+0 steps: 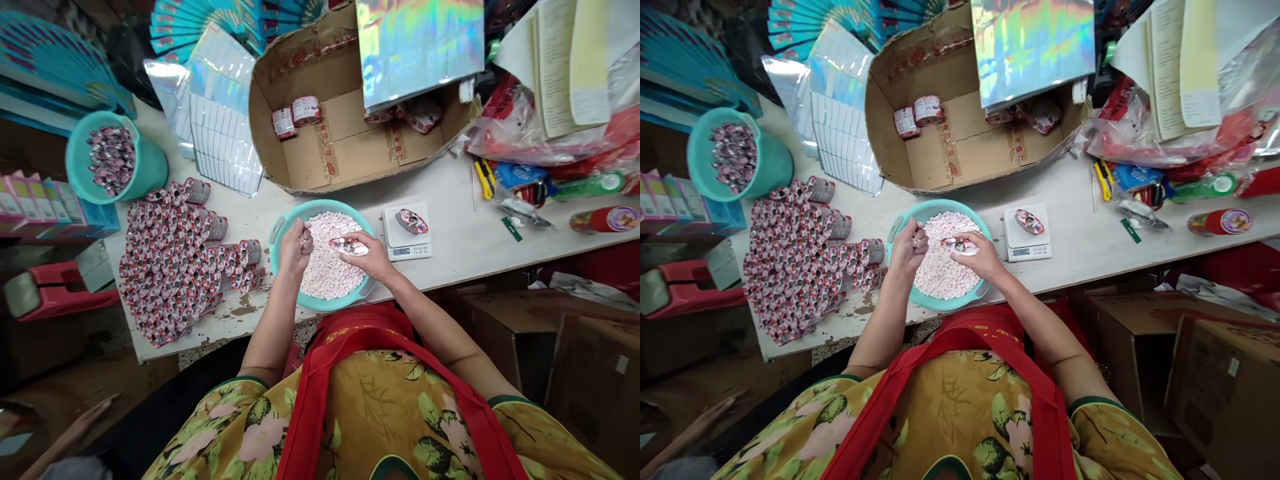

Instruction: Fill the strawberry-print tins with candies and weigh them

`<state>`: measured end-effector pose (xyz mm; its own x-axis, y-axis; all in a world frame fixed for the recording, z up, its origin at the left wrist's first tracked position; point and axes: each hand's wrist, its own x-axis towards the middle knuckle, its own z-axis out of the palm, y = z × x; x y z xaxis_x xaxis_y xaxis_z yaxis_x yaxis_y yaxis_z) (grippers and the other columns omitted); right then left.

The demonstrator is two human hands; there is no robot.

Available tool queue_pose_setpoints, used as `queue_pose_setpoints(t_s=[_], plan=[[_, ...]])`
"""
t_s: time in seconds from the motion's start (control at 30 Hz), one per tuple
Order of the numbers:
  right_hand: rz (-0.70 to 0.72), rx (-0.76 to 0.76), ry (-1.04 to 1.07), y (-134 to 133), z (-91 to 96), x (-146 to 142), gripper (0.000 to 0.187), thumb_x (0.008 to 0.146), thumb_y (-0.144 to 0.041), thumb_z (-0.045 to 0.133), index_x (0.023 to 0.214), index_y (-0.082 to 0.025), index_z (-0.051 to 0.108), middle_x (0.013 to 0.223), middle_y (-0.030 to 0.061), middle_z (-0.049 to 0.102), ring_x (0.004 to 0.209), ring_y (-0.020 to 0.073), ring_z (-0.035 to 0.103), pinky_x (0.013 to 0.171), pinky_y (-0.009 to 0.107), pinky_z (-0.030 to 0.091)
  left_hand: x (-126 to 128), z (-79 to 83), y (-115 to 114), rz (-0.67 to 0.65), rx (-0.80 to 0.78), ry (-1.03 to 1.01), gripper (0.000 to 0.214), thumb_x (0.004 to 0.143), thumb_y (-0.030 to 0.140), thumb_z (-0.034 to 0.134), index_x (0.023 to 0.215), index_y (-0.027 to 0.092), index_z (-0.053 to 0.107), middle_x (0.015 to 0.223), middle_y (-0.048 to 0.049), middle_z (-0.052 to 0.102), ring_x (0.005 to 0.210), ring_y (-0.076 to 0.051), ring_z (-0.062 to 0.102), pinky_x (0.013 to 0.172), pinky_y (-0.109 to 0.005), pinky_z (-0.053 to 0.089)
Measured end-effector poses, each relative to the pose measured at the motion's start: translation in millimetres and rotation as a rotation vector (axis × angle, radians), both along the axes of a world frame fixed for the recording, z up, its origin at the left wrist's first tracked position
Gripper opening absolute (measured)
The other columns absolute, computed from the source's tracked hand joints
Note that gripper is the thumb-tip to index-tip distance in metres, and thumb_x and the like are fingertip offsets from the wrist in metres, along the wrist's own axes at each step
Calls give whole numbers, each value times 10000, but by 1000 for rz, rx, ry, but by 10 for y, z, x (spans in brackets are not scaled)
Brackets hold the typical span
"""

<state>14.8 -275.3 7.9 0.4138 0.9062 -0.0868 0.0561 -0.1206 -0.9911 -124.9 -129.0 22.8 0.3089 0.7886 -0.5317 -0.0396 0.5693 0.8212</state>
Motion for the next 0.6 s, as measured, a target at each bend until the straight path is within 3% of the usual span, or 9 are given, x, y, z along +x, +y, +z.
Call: queue_pose_setpoints(t_s=[0.07, 0.2, 0.3, 0.4, 0.5, 0.6], plan=[[-14, -9, -30, 15, -10, 7, 379, 726, -282, 770, 1097, -221, 719, 1115, 45, 701, 1066, 204, 658, 1016, 362, 490, 46, -26, -154, -99, 180, 122, 304, 881, 457, 687, 794, 175, 614, 498, 94, 373, 397, -48, 295, 410, -194, 213], [-41, -48, -92, 53, 1, 9, 377, 725, -203, 735, 1100, -232, 714, 1124, 43, 697, 1080, 205, 656, 1018, 356, 497, 153, 57, -451, -354, 677, 451, 145, 858, 348, 688, 808, 213, 672, 732, 10, 664, 675, -130, 582, 660, -227, 434], [-44, -72, -121, 74, 17, 21, 387, 712, -148, 701, 1089, -237, 722, 1129, 43, 700, 1088, 207, 659, 1025, 352, 497, 197, 158, -550, -558, 809, 543, 107, 898, 316, 630, 897, 252, 715, 927, -20, 747, 844, -174, 650, 811, -274, 467], [-21, -52, -117, 61, 55, 57, 395, 708, -128, 683, 1086, -234, 726, 1136, 46, 704, 1088, 203, 663, 1023, 346, 499, 204, 244, -511, -656, 742, 408, 109, 867, 337, 672, 883, 261, 748, 959, -39, 758, 926, -200, 676, 844, -288, 492], [-28, 16, -96, -96, 137, 145, 363, 735, -205, 723, 1097, -217, 725, 1123, 58, 703, 1073, 207, 667, 1000, 351, 511, 253, 265, -356, -475, 473, 205, 254, 835, 467, 702, 792, 217, 718, 662, -23, 650, 627, -152, 603, 594, -241, 464], [60, 66, -36, -484, 197, 289, 357, 747, -288, 768, 1095, -218, 730, 1123, 66, 710, 1058, 215, 677, 978, 361, 523, 481, 171, -231, -352, 257, 125, 422, 863, 580, 633, 701, 191, 653, 460, 50, 402, 392, -88, 325, 421, -205, 251]])
